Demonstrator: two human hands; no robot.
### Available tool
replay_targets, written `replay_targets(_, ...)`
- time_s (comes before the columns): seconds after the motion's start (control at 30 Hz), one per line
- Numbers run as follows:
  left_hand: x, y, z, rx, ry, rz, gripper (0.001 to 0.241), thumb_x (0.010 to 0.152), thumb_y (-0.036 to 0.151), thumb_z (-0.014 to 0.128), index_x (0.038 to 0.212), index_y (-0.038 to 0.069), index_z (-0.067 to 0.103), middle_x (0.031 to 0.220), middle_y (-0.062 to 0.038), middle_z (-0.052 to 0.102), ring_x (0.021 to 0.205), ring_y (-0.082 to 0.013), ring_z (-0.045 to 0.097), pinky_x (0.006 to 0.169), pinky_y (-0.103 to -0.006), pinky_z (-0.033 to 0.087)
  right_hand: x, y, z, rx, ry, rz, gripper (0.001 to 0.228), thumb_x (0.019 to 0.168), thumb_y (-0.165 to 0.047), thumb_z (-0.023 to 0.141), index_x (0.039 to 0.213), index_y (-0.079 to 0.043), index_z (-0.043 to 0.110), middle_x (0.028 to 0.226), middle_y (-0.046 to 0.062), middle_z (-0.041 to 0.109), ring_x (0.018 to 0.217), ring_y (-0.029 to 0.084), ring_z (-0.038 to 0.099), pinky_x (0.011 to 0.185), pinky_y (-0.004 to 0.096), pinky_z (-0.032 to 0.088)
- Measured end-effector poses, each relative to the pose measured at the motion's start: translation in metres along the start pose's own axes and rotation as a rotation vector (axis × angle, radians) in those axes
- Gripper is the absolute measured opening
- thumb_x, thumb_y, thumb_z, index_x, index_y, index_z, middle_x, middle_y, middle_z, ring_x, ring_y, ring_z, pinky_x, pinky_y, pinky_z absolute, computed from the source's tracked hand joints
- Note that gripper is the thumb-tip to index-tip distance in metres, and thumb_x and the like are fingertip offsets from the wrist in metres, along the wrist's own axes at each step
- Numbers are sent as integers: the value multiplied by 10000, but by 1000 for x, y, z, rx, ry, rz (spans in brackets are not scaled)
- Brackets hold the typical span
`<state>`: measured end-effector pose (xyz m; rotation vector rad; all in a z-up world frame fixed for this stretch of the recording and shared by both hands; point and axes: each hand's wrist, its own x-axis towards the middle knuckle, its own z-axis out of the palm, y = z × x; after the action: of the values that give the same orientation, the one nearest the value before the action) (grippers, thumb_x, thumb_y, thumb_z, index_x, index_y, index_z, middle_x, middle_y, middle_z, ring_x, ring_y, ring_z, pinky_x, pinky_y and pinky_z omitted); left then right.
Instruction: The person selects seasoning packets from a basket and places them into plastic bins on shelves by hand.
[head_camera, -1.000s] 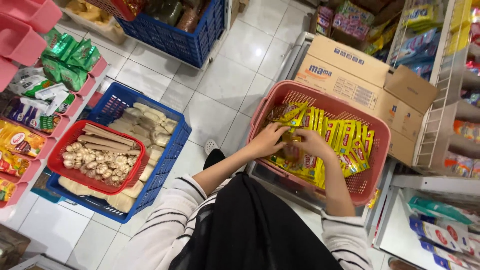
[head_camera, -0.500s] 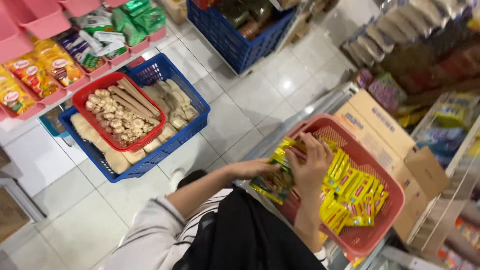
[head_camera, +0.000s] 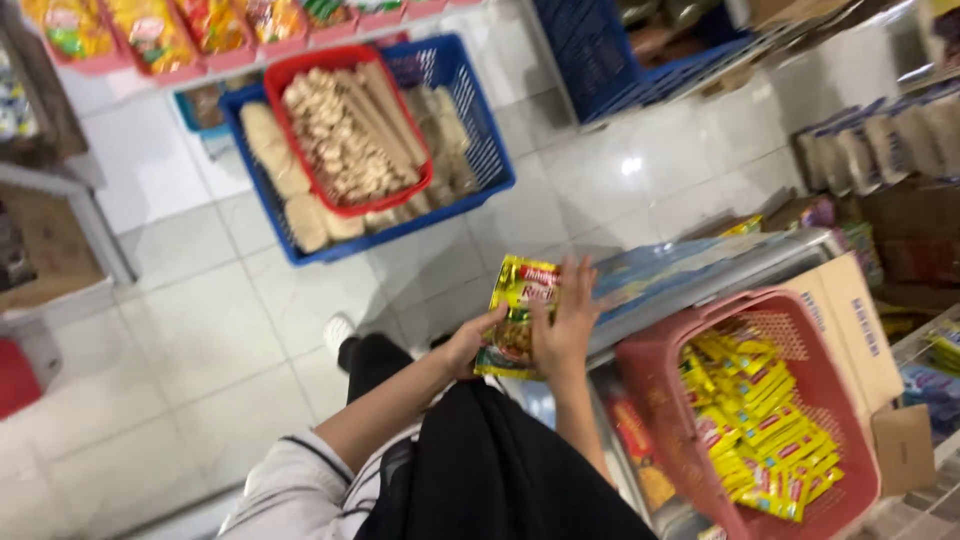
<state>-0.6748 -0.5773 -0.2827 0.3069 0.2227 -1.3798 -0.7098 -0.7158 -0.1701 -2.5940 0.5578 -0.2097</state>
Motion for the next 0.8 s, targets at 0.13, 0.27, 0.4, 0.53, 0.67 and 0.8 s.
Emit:
replay_targets(0.13, -47, 8, -19, -73, 209, 35, 643, 1007, 520, 518, 1427, 34, 518, 1301, -175, 679, 1103, -309, 715, 982, -440, 577, -9, -7, 24, 447, -93, -28, 663, 1107, -288, 509, 1623, -18, 192, 1696, 256, 226, 1573, 332, 237, 1255, 439, 203)
replay_targets(0.27, -98, 35, -43, -66, 350, 306, 593, 989, 504, 556, 1343, 29, 539, 1225, -161, 693, 1028, -283, 721, 852, -429, 616, -37, -39, 49, 879, -400, 302, 577, 1056, -201, 512, 1590, -64, 339, 1340, 148, 572, 1200, 168, 546, 1026, 300, 448)
replay_targets(0.4, -152, 98, -85, 41, 471, 469, 481, 1005, 389, 596, 1280, -5, 589, 1155, -185, 691, 939, -302, 727, 777, -433, 627, -31, -100, 96, 977, -546, 277, 491, 995, -82, 599, 1470, -7, 499, 1127, 57, 665, 1039, 107, 608, 898, 275, 494)
replay_targets(0.53, -220, 113, -91, 145, 462, 589, 374, 977, 245, 659, 1238, -19, 615, 1108, -163, 707, 949, -281, 711, 834, -434, 605, -39, -161, 124, 894, -529, 283, 468, 972, -17, 639, 1430, 11, 547, 953, 75, 694, 908, 103, 615, 798, 255, 481)
replay_targets(0.67, -271, 147, -85, 374, 570, 630, 383, 974, 201, 659, 1297, 3, 601, 1177, -78, 715, 1094, -176, 669, 980, -333, 529, -27, -205, 145, 994, -506, 204, 437, 979, 3, 619, 1411, 29, 555, 1017, 87, 691, 965, 109, 627, 850, 251, 498)
replay_targets(0.8, -305, 161, -97, 473, 505, 721, 375, 983, 141, 648, 1308, -37, 596, 1197, -83, 707, 1100, -171, 655, 990, -330, 517, -10, -224, 176, 1052, -570, 154, 404, 997, -17, 606, 1394, 23, 536, 1103, 99, 710, 1013, 126, 650, 891, 270, 527)
